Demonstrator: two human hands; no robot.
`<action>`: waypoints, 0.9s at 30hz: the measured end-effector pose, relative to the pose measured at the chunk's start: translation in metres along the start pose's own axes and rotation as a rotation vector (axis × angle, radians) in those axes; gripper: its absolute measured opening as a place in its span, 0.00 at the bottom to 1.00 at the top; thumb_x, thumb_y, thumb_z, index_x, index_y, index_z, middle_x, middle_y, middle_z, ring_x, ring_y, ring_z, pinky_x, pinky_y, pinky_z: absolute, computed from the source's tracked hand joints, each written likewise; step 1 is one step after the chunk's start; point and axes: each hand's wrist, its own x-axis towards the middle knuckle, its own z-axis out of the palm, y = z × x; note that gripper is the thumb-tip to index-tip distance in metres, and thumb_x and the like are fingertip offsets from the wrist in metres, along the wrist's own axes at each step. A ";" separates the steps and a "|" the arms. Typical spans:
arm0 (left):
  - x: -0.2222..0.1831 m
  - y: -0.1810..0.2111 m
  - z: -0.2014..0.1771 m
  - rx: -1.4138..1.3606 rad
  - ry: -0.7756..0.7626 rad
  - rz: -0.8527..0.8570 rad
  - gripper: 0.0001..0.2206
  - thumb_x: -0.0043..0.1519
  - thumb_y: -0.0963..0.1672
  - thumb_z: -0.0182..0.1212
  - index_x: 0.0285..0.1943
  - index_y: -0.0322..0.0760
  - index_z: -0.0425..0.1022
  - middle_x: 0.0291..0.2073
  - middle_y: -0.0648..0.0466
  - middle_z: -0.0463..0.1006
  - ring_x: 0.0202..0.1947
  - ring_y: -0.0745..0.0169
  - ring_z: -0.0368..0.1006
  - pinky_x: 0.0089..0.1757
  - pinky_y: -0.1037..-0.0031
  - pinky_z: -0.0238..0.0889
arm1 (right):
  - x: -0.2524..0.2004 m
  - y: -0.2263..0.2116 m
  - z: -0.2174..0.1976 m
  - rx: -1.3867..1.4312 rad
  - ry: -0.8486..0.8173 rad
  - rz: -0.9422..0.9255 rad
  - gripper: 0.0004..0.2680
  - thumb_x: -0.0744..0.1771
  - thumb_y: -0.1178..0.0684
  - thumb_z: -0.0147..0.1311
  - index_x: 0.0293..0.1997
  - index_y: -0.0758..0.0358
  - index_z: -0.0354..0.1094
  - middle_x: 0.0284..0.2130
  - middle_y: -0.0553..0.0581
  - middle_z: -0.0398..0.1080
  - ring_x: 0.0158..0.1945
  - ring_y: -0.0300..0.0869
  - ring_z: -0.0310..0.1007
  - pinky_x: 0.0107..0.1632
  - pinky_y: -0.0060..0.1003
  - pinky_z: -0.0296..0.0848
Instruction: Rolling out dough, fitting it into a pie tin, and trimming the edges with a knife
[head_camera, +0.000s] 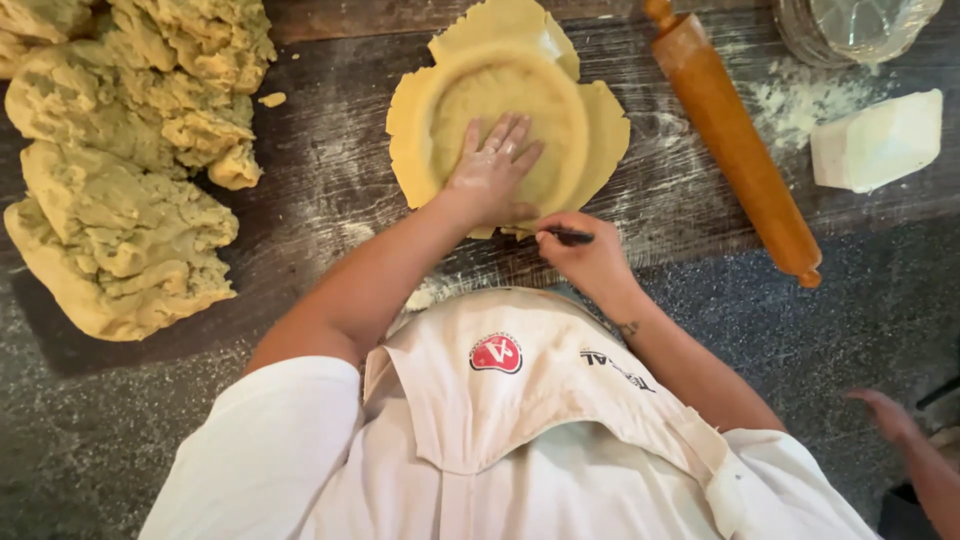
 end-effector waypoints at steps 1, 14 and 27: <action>-0.004 -0.002 0.000 -0.008 -0.021 -0.009 0.45 0.56 0.65 0.58 0.81 0.51 0.53 0.80 0.49 0.41 0.79 0.46 0.34 0.69 0.39 0.28 | -0.005 -0.005 0.000 0.066 0.010 0.053 0.07 0.61 0.59 0.64 0.38 0.54 0.82 0.29 0.60 0.79 0.29 0.42 0.79 0.32 0.33 0.77; -0.016 -0.008 0.010 -0.047 -0.055 0.025 0.43 0.57 0.64 0.60 0.80 0.51 0.54 0.81 0.47 0.41 0.80 0.45 0.32 0.69 0.39 0.25 | -0.002 -0.018 0.003 0.141 -0.017 0.168 0.06 0.62 0.61 0.61 0.38 0.61 0.81 0.18 0.63 0.74 0.20 0.43 0.77 0.25 0.31 0.79; -0.012 -0.009 0.017 -0.061 -0.065 0.019 0.44 0.57 0.63 0.61 0.81 0.51 0.51 0.81 0.49 0.40 0.80 0.46 0.31 0.70 0.39 0.23 | -0.006 -0.022 -0.009 0.211 -0.019 0.232 0.06 0.63 0.65 0.58 0.41 0.70 0.78 0.23 0.71 0.74 0.26 0.46 0.79 0.31 0.34 0.82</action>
